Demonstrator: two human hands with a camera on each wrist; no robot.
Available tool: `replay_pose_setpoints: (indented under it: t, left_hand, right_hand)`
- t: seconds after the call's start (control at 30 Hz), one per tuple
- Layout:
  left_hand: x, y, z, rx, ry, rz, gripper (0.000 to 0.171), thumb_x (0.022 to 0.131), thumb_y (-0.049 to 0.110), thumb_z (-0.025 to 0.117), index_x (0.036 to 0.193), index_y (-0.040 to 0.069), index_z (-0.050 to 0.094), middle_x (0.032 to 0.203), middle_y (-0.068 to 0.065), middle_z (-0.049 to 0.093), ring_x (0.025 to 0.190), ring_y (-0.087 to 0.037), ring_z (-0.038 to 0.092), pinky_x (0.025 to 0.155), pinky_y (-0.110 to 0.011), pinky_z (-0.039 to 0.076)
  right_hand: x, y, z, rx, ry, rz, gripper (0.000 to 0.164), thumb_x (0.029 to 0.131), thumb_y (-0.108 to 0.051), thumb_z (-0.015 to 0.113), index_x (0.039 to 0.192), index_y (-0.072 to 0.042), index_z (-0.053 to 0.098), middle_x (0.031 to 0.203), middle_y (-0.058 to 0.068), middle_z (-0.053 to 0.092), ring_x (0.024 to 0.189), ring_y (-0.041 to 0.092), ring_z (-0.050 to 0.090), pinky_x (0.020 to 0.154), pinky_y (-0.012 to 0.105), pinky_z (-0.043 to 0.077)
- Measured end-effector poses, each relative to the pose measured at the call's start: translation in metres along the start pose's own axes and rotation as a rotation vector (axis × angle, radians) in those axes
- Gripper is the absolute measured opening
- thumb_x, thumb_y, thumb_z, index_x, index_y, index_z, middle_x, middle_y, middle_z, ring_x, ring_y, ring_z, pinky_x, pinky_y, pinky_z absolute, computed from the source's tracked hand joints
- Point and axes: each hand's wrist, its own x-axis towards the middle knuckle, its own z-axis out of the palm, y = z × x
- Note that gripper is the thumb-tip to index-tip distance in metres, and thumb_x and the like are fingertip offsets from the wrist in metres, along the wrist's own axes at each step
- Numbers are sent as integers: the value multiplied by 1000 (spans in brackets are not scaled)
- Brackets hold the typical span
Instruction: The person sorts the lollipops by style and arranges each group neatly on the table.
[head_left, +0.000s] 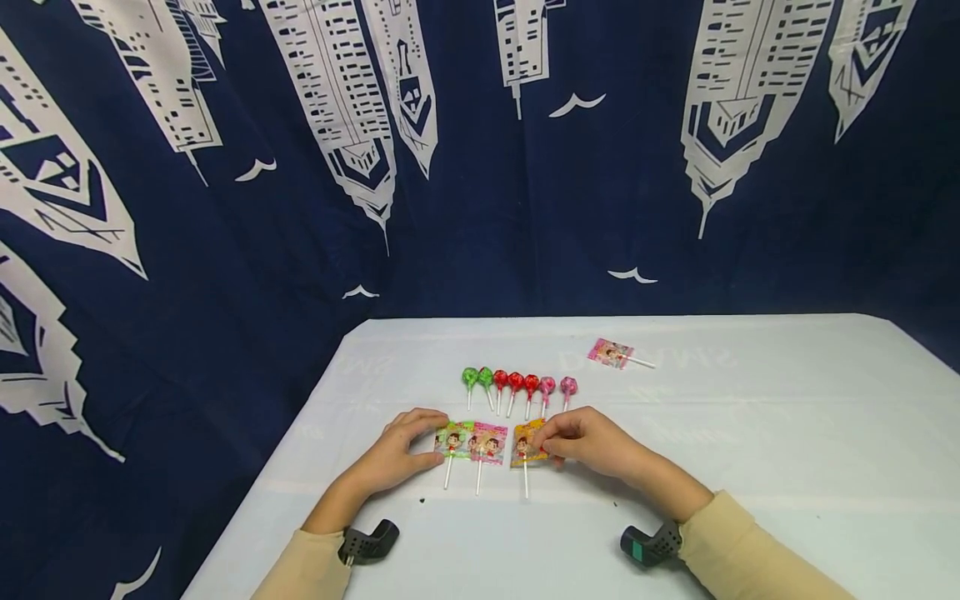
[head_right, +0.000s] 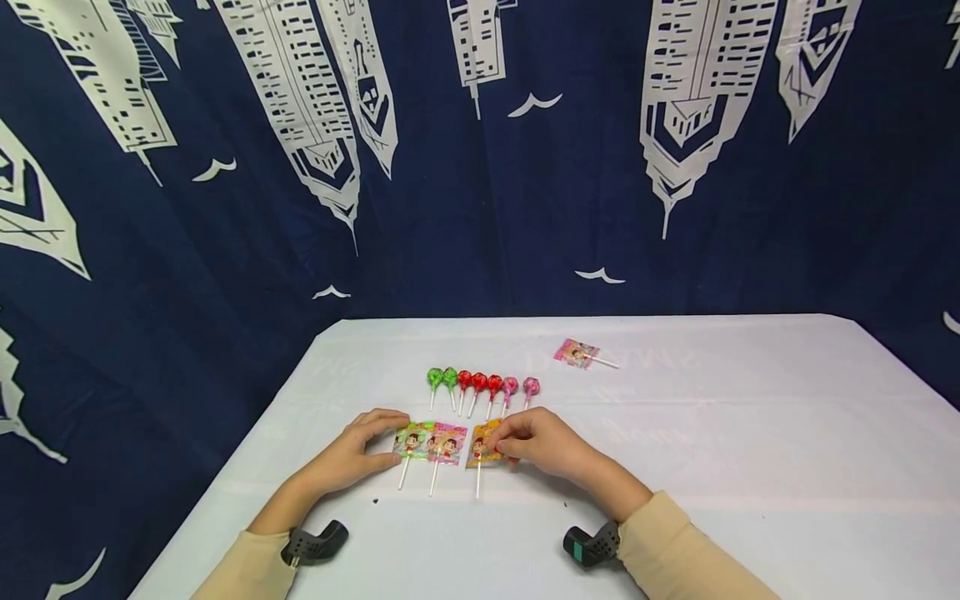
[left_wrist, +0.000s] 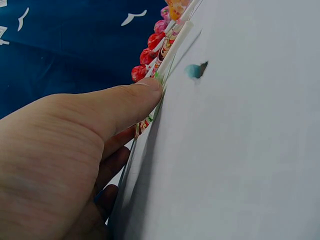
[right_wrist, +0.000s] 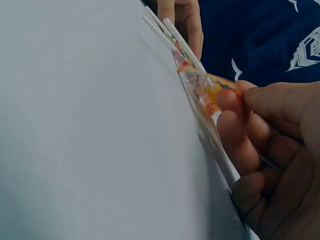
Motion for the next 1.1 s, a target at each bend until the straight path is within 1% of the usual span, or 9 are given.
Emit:
replay_pose_setpoints:
  t: [0.1, 0.2, 0.33, 0.5, 0.57, 0.7, 0.87, 0.97, 1.1]
  left_hand:
    - [0, -1, 1, 0, -2, -5, 51, 89, 22, 75, 136, 12, 61, 142, -4, 56, 139, -30, 44, 115, -59, 30]
    - [1, -1, 1, 2, 0, -9, 51, 89, 23, 75, 137, 13, 60, 142, -3, 56, 139, -30, 44, 115, -59, 30]
    - [1, -2, 1, 4, 2, -10, 51, 89, 23, 76, 136, 13, 61, 141, -2, 56, 139, -30, 44, 115, -59, 31]
    - [0, -3, 2, 13, 3, -4, 51, 89, 23, 76, 136, 12, 61, 141, -2, 56, 138, -30, 44, 113, -58, 31]
    - [0, -2, 1, 10, 6, -2, 51, 89, 22, 76, 136, 12, 61, 141, -3, 56, 138, -30, 44, 113, -58, 31]
    - [1, -1, 1, 10, 8, -2, 51, 88, 20, 76, 136, 12, 61, 142, -3, 56, 139, -30, 44, 114, -58, 29]
    - [1, 0, 1, 4, -3, -18, 51, 88, 19, 76, 137, 12, 61, 143, -2, 56, 140, -29, 43, 116, -57, 28]
    - [0, 0, 1, 2, 0, -12, 51, 89, 20, 75, 136, 12, 61, 142, -3, 56, 139, -29, 43, 115, -57, 29]
    - [0, 0, 1, 3, 1, -12, 51, 89, 21, 75, 136, 12, 61, 142, -2, 56, 139, -30, 44, 114, -58, 30]
  right_hand:
    - [-2, 0, 0, -41, -10, 15, 13, 94, -4, 62, 100, -1, 73, 82, 13, 69, 65, 11, 56, 60, 21, 48]
    - [-1, -1, 2, -145, -10, -7, 12, 94, -6, 63, 98, -8, 74, 78, 4, 68, 65, 6, 53, 60, 20, 45]
    - [-1, 1, 8, -282, 0, -48, 10, 93, -9, 66, 97, -16, 72, 77, -7, 67, 67, 0, 53, 64, 19, 46]
    - [-1, 2, 12, -328, 23, -54, 9, 91, -12, 71, 99, -16, 69, 74, -9, 61, 65, -1, 50, 61, 19, 43]
    - [0, 2, 12, -354, 39, -67, 12, 89, -13, 72, 99, -16, 68, 72, -10, 59, 64, -1, 48, 60, 18, 41]
    - [0, 2, 14, -415, 73, -61, 19, 86, -16, 75, 102, -17, 67, 70, -13, 55, 61, -2, 45, 58, 18, 38]
    - [1, 2, 16, -459, 112, -23, 27, 82, -19, 79, 106, -16, 66, 67, -14, 54, 58, -2, 43, 56, 18, 37]
    - [1, 2, 19, -480, 132, -4, 29, 81, -22, 80, 106, -16, 66, 66, -15, 54, 57, -2, 43, 54, 18, 36]
    - [1, 3, 22, -502, 154, -17, 29, 81, -24, 82, 105, -17, 67, 65, -15, 54, 56, -3, 44, 53, 18, 36]
